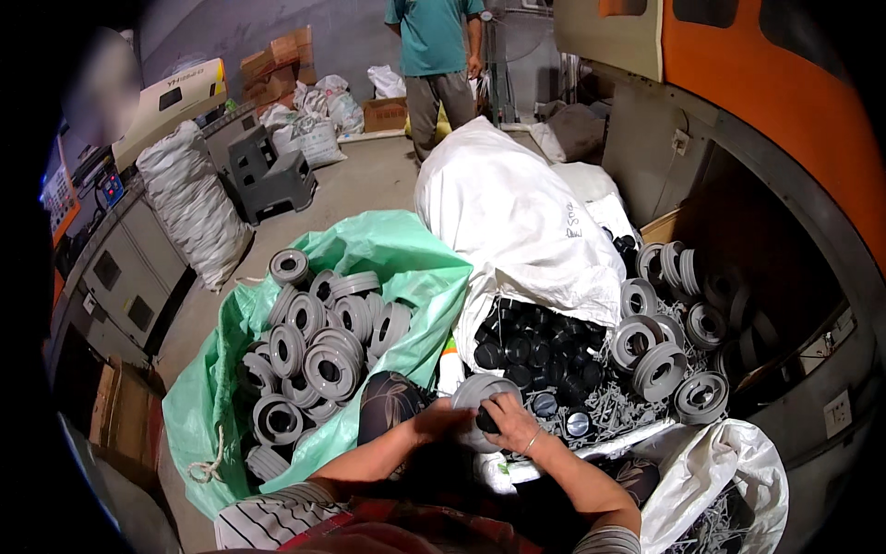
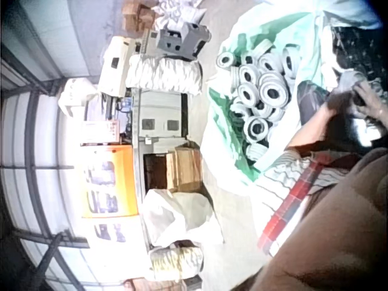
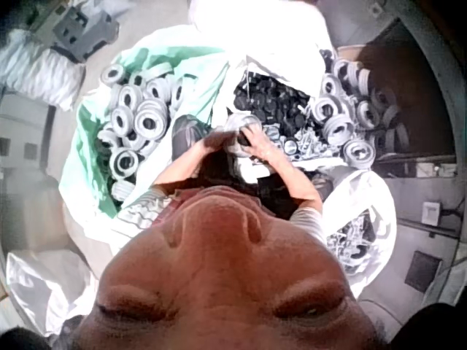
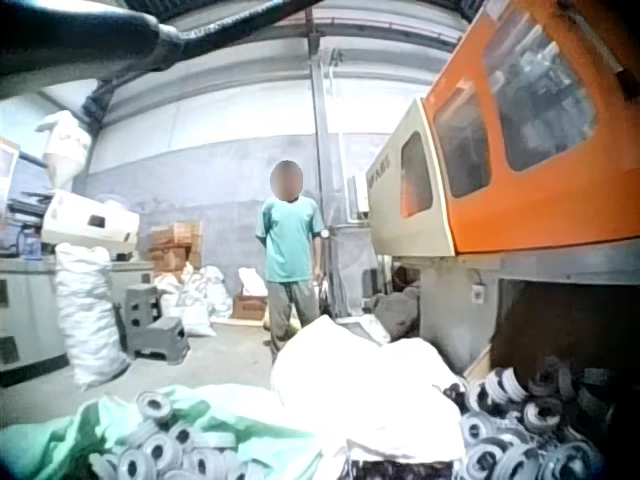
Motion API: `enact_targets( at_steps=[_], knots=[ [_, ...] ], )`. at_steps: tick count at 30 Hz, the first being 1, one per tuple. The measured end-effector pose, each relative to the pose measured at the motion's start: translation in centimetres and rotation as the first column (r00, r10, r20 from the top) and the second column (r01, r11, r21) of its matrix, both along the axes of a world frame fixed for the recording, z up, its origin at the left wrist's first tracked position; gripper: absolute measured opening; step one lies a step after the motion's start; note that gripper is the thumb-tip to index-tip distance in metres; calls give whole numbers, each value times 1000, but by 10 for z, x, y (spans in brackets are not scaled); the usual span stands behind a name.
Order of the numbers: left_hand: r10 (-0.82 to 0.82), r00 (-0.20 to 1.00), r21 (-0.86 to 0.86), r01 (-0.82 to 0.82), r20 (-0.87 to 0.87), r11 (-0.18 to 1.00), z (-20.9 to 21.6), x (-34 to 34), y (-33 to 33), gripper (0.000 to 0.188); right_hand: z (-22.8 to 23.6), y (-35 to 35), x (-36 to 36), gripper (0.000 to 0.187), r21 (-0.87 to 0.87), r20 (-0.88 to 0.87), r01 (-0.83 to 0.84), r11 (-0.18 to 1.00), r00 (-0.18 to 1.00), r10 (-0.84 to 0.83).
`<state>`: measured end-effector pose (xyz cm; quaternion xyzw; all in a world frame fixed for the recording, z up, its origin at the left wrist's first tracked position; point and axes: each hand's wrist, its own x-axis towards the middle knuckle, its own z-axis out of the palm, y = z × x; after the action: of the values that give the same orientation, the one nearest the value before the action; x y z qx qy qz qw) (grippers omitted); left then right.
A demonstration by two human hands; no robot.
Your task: The person sits on the floor in a workshop and repeatedly picks up gray circular plastic parts from a green bag and black circular parts from a white bag. They fit the black parts into the gray parts by hand and place the assembled units into a white bag.
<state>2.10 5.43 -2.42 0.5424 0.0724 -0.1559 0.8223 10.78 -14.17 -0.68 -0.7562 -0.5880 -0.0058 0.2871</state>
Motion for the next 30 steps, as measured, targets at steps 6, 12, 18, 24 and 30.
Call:
enact_targets(
  at_steps=[6,12,18,24,30],
  knots=[
    [9,986,72,3,-166,997,8,1,3,41,8,3,-7,64,-9,26,12,1000,1000,-11],
    [-6,999,-70,9,35,998,5,-6,-3,50,-3,1,7,64,29,-111,-8,1000,994,11],
    [-1,993,-29,5,122,1000,8,-8,-8,48,-15,8,-2,61,84,-296,337,938,907,-299],
    [-124,975,276,70,184,959,14,-9,-14,55,-32,17,4,36,-14,-943,566,824,266,-199],
    [-389,601,649,-300,698,699,12,-5,-16,74,-14,13,10,37,134,-829,572,809,-383,407]
  ],
)
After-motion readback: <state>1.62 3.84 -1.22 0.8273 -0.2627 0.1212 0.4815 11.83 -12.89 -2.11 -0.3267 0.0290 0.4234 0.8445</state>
